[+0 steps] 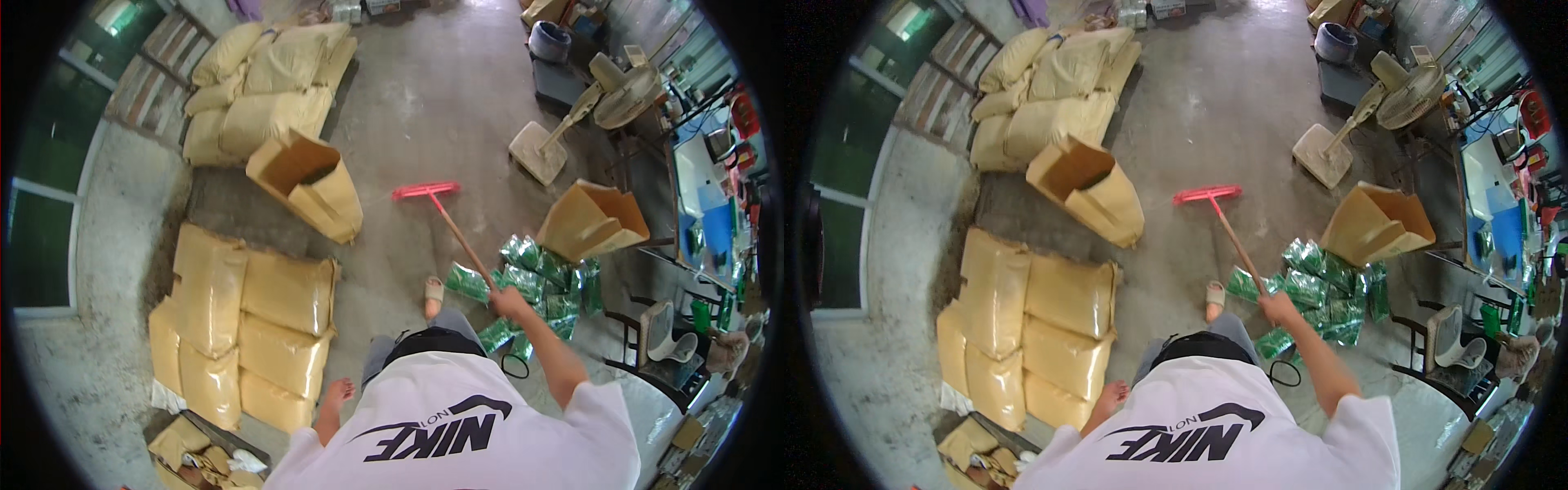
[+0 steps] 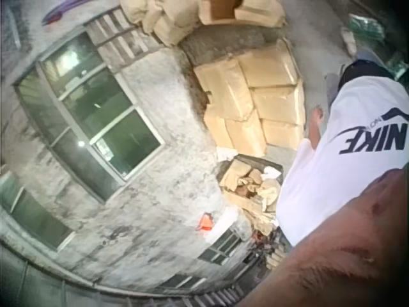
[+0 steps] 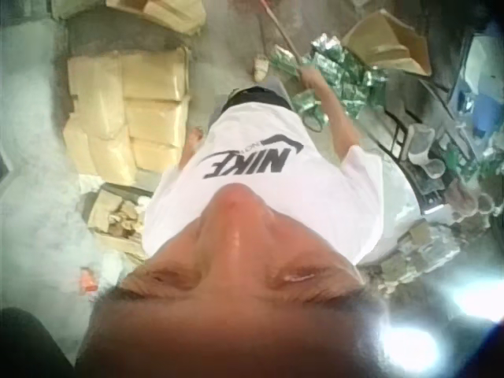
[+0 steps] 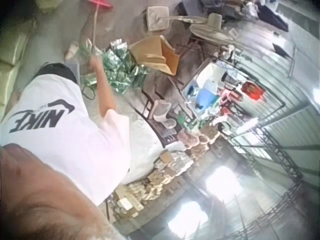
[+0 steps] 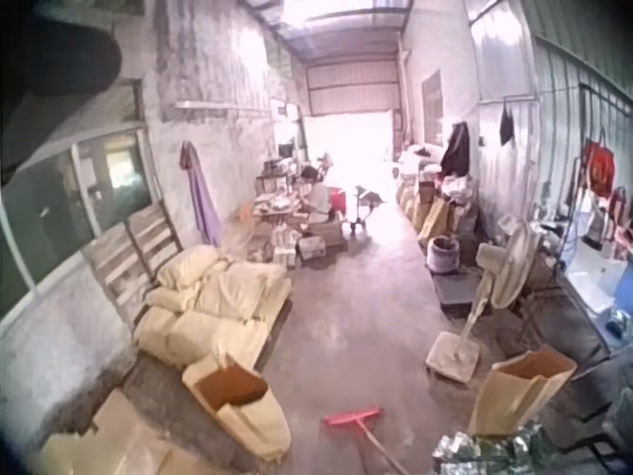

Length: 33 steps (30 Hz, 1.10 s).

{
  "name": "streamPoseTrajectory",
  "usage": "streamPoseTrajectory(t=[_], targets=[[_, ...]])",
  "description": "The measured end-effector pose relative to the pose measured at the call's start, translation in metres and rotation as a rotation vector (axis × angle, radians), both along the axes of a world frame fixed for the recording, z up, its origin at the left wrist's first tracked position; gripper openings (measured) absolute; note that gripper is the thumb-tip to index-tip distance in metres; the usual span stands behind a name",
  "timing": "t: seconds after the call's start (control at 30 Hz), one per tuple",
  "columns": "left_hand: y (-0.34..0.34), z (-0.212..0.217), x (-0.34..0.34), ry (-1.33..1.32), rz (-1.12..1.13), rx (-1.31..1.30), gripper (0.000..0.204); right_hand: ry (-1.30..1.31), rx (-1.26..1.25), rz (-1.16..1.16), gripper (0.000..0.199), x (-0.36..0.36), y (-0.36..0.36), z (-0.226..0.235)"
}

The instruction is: The person sweeps the workshop floor using a broom, picks up a dustpan, and sweeps the collected debris into the dustpan with the broom.

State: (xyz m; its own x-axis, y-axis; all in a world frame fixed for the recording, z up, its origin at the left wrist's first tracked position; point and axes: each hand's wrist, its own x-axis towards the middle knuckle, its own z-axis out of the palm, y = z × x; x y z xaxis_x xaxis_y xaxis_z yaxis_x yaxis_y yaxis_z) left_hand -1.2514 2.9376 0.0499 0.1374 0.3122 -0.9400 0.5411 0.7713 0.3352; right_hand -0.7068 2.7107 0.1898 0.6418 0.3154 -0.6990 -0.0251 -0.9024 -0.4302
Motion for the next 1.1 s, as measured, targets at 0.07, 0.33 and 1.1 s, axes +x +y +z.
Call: streamPoseTrajectory(t=[0.07,0.33,1.1], targets=[[0.032,0.013,0.074,-0.041,-0.209,0.039,0.017,-0.038,0.107,0.26,0.04,0.098,0.039,-0.082],[0.174,0.038,0.28,0.035,-0.021,0.121,0.022,-0.078,0.204,-0.248,0.04,0.255,0.266,-0.05],[0.25,-0.033,0.572,0.249,0.351,-0.063,0.02,0.227,-0.385,0.676,0.02,0.82,0.453,0.095]])
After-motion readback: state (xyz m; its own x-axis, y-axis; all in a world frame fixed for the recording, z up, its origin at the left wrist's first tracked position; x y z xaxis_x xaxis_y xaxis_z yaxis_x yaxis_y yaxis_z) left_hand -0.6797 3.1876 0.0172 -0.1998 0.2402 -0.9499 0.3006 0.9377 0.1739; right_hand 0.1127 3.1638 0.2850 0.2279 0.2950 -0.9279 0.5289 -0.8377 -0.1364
